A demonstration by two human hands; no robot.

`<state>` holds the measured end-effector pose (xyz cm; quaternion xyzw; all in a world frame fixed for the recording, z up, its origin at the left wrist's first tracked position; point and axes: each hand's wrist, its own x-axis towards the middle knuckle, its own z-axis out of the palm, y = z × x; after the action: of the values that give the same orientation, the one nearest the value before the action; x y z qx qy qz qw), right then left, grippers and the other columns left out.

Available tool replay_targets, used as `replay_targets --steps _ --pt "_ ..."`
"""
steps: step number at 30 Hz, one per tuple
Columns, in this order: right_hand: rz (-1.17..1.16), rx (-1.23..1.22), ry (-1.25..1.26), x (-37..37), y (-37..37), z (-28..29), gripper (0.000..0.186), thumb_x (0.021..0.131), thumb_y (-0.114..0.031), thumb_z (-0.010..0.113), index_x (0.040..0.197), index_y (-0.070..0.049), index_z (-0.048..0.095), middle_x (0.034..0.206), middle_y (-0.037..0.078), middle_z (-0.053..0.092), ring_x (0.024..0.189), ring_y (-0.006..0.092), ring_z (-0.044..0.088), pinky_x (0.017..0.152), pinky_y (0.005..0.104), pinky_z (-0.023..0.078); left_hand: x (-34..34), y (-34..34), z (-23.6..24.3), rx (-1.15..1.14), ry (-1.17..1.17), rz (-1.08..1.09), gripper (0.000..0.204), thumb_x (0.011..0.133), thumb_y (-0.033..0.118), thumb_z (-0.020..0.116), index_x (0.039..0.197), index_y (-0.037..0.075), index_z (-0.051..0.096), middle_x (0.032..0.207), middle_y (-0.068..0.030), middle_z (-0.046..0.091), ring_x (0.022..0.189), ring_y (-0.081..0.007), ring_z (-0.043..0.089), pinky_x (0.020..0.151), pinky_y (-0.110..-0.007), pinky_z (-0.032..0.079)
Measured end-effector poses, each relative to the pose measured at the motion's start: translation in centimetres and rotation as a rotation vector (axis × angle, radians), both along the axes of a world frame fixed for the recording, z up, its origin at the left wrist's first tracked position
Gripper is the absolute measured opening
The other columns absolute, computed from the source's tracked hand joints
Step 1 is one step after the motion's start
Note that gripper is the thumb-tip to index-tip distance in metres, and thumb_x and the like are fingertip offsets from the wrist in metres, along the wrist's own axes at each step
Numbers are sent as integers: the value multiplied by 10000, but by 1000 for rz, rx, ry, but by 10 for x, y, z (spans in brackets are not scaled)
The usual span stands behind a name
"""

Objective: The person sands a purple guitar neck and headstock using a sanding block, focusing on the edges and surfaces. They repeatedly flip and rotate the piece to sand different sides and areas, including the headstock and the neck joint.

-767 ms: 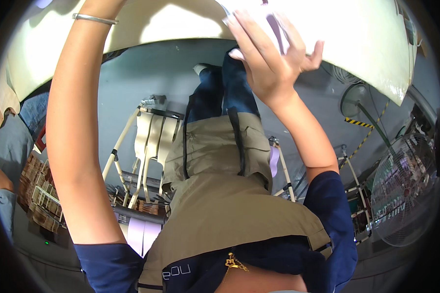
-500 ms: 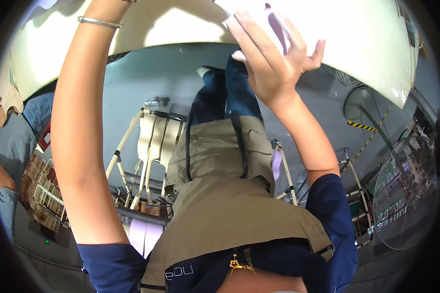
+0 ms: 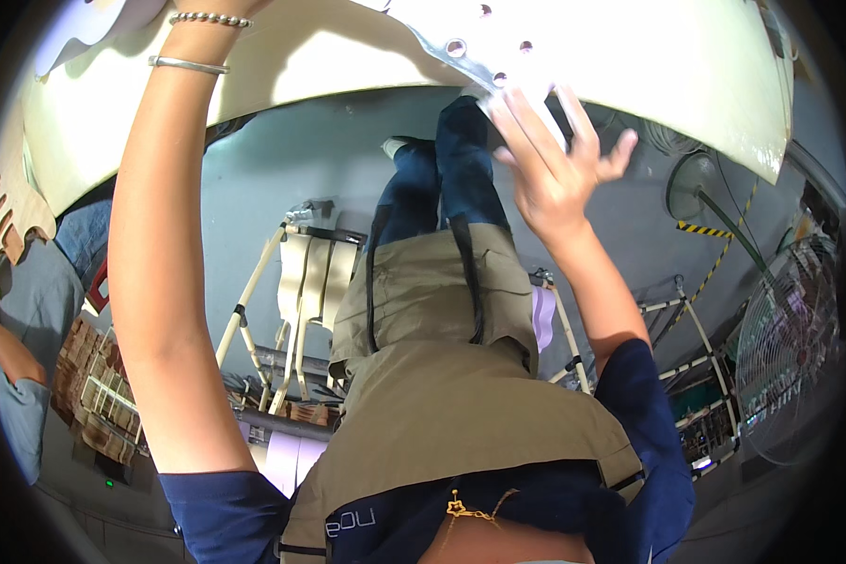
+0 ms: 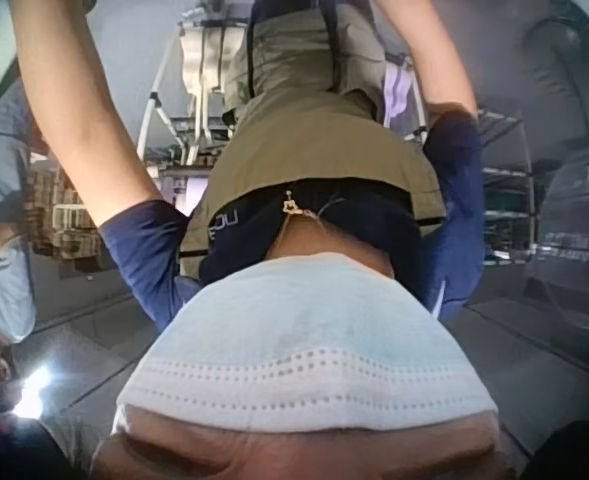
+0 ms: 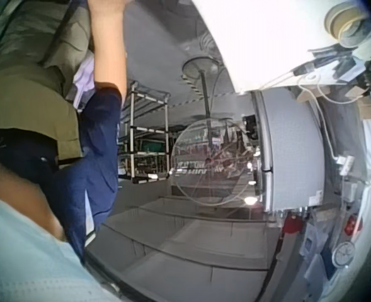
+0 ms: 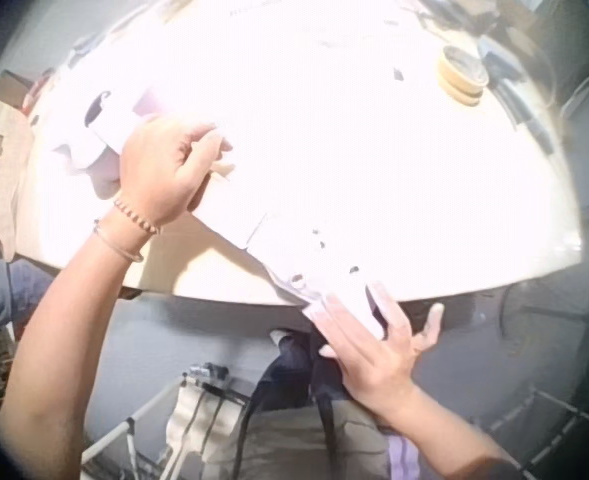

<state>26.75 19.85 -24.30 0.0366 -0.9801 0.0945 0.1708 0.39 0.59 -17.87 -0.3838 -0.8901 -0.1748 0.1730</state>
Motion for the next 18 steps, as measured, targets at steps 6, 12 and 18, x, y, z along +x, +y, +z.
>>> replay_targets --steps 6,12,18 --pt "-118 -155 87 39 16 3 217 872 -334 627 1040 -261 742 1101 -101 698 1180 224 549 1143 501 -23 2 16 -17 123 -268 44 324 904 277 509 773 67 717 583 -56 663 549 -174 655 533 -300 483" --pt "-52 38 257 -15 7 -26 234 867 -408 607 1076 -369 703 1163 -197 652 1166 142 547 1142 495 -23 -1 4 4 -4 -185 0 346 922 278 492 819 31 713 614 -71 671 521 -170 622 553 -281 474" --pt "-133 147 202 1 19 -38 249 840 -410 625 1080 -430 687 1185 -243 635 1176 124 542 1144 506 -59 -2 17 -9 -22 -421 144 356 923 284 493 822 25 716 571 -62 639 501 -153 606 519 -277 456"
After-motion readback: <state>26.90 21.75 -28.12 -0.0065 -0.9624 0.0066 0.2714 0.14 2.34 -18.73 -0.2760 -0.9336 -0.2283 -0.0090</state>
